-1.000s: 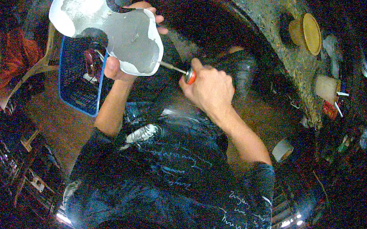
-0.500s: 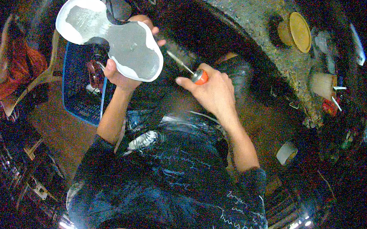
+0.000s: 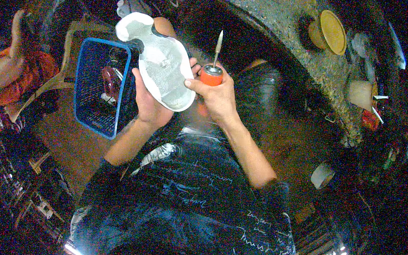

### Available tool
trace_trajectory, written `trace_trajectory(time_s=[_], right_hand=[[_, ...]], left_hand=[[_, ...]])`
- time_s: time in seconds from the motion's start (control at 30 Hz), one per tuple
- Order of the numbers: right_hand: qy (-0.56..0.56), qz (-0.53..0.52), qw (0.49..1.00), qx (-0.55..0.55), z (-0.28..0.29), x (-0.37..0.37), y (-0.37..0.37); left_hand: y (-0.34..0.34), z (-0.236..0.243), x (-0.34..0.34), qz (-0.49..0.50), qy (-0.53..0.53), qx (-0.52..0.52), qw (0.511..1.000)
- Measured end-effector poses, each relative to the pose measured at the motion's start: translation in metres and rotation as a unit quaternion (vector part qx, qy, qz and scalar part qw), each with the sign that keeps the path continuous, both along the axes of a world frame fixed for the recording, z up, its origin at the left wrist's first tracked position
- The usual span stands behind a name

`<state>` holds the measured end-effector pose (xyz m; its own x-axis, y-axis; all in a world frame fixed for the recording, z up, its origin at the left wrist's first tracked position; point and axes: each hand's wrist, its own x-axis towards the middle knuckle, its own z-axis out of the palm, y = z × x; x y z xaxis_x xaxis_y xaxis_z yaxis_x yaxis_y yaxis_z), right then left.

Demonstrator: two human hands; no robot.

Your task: The person applies a substance to the edges of a white shoe sole using a brush, then uses a red-handled tool to scrape and smooth the sole surface. The person works on the sole while seated on the floor in a cluttered workshop.

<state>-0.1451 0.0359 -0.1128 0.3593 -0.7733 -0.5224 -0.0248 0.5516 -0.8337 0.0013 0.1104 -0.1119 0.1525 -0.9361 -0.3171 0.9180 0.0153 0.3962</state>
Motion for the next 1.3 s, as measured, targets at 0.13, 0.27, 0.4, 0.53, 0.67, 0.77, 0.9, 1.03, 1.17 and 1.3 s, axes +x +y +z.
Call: trace_trajectory(time_s=[0.13, 0.27, 0.4, 0.53, 0.67, 0.77, 0.9, 1.03, 1.17, 1.3], right_hand=[[0.069, 0.021, 0.994, -0.086, 0.003, 0.000, 0.000], [0.190, 0.061, 0.965, -0.170, 0.039, -0.028, -0.027], [0.426, 0.214, 0.832, -0.283, 0.084, -0.062, -0.030], [0.491, 0.259, 0.746, -0.369, 0.091, -0.059, -0.023], [0.513, 0.274, 0.686, -0.437, 0.085, -0.052, -0.032], [0.505, 0.290, 0.678, -0.448, 0.081, -0.046, -0.037], [0.470, 0.316, 0.708, -0.421, 0.080, -0.039, -0.031], [0.456, 0.335, 0.739, -0.366, 0.081, -0.035, -0.021], [0.435, 0.330, 0.766, -0.339, 0.086, -0.031, -0.014], [0.440, 0.311, 0.780, -0.319, 0.091, -0.029, -0.010]], left_hand=[[-0.004, -0.006, -0.007, 0.039, -0.025, 0.021, 0.999], [-0.022, -0.008, -0.013, 0.092, -0.146, -0.080, 0.982], [-0.045, -0.003, -0.015, 0.134, -0.209, -0.149, 0.957], [-0.062, 0.000, -0.011, 0.141, -0.268, -0.180, 0.936], [-0.065, -0.004, -0.007, 0.125, -0.291, -0.219, 0.923], [-0.064, -0.009, -0.004, 0.142, -0.267, -0.270, 0.914], [-0.066, -0.006, -0.001, 0.161, -0.278, -0.218, 0.922], [-0.074, 0.012, 0.003, 0.177, -0.252, -0.344, 0.887], [-0.069, 0.027, 0.003, 0.119, -0.282, -0.008, 0.952], [-0.074, 0.015, 0.005, 0.174, -0.289, -0.293, 0.895]])
